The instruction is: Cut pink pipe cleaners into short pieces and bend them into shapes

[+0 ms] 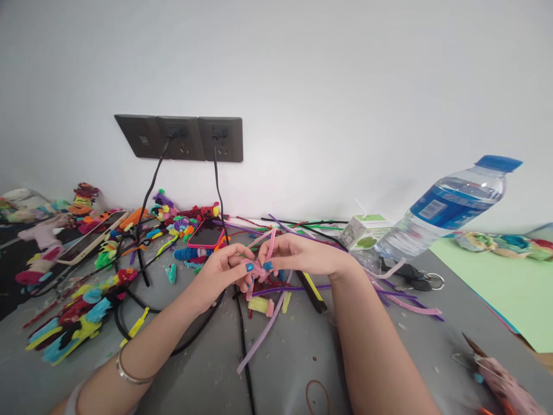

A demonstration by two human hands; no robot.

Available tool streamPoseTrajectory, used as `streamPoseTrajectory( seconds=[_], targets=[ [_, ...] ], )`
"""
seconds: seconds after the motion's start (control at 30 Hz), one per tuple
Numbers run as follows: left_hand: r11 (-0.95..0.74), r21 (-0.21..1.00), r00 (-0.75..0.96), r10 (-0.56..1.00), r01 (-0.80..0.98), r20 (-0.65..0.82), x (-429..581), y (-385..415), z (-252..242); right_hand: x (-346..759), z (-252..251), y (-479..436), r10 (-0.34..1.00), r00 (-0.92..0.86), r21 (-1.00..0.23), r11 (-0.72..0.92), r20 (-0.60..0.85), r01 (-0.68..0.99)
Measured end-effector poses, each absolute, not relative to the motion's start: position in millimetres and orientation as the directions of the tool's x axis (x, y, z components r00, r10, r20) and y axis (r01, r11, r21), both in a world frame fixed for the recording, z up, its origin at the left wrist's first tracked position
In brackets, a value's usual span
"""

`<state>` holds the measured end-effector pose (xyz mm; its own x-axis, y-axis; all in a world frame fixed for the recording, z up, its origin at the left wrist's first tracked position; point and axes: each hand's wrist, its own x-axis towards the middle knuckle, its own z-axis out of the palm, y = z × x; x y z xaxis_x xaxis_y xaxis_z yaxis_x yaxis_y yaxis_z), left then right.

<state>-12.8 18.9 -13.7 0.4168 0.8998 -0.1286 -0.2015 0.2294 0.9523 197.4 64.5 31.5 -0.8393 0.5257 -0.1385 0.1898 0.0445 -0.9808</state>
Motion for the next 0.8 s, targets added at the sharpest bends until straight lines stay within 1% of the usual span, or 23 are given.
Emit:
streamPoseTrajectory(
  seconds=[0.13,0.23,0.33,0.43,0.6,0.73,0.8],
  targets=[
    [0.158,0.975,0.349,0.932,-0.157,-0.095,-15.2,20.3,-12.7,197.4,29.4,67.0,0.672,-0.740,-0.992,0.071,-0.026,0.100],
    [0.131,0.984,0.372,0.925,-0.121,-0.077,-15.7,19.2,-10.6,194.6,27.4,67.2,0.714,-0.699,-0.991,0.115,0.036,0.065],
    [0.100,0.987,0.388,0.920,-0.122,-0.045,-14.9,19.0,-10.2,188.8,24.6,66.5,0.716,-0.698,-0.994,0.080,0.009,0.070],
    [0.067,0.990,0.362,0.932,-0.127,-0.016,-13.8,20.2,-11.6,183.0,22.4,66.1,0.691,-0.723,-0.997,0.040,-0.016,0.061],
    [0.065,0.990,0.340,0.940,-0.127,-0.019,-13.2,20.7,-12.3,178.7,22.0,65.3,0.698,-0.716,-0.994,0.092,0.025,0.054],
    [0.050,0.988,0.354,0.935,-0.143,0.004,-13.5,20.6,-12.5,178.5,22.8,64.9,0.689,-0.725,-0.995,0.074,0.001,0.069],
    [0.049,0.987,0.341,0.940,-0.155,0.007,-14.0,21.3,-13.4,179.4,23.7,65.4,0.705,-0.709,-0.994,0.088,0.021,0.058]
  ],
)
